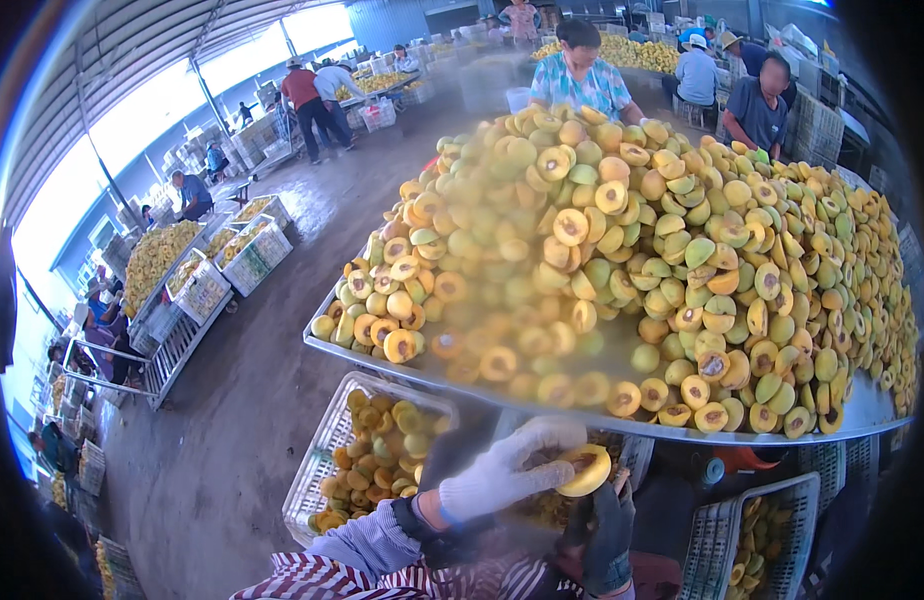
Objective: The person picks up halves of fruit from a table, removes the pit with a tool, and places the pitted fruit into a basket.
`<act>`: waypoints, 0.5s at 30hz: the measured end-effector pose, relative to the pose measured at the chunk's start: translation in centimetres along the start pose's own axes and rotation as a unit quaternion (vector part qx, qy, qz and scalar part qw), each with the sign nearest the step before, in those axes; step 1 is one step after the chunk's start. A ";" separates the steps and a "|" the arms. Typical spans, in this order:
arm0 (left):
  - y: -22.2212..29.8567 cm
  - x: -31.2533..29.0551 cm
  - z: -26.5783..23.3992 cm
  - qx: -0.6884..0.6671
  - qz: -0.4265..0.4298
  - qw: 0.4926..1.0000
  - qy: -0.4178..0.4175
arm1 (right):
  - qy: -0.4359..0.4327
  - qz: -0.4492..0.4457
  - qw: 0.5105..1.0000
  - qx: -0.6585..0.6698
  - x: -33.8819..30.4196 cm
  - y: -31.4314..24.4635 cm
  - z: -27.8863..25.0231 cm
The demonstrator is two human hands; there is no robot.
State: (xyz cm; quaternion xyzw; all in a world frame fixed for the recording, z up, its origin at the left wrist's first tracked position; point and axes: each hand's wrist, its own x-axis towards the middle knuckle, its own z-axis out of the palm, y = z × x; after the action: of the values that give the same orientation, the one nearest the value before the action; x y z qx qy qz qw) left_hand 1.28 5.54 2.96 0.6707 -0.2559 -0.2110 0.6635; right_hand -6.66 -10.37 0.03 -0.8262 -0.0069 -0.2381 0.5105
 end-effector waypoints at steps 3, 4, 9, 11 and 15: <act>1.9 -1.3 0.1 0.013 -0.012 1.000 0.013 | -0.062 0.200 0.971 0.112 -0.2 -1.1 -1.1; 1.2 -1.2 -0.2 0.105 0.034 0.993 -0.041 | -0.037 0.204 0.968 0.138 0.2 -1.4 -0.7; 1.6 -1.7 0.3 -0.058 -0.038 0.996 -0.055 | -0.004 0.360 0.879 0.312 -0.1 -2.3 -0.5; 1.9 -1.8 0.4 -0.169 -0.068 0.982 0.048 | -0.063 0.349 0.869 0.344 -0.3 -3.4 -1.4; 0.5 -1.8 0.7 -0.370 -0.060 0.917 0.141 | -0.108 0.310 0.870 0.369 -1.7 -3.0 -0.7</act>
State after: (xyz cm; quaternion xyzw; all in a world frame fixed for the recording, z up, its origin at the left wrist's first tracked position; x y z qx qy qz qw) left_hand -0.58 6.16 3.34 0.4145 -0.0231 -0.2333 0.8793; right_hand -9.22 -9.12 2.16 -0.5583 0.1067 0.0429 0.8216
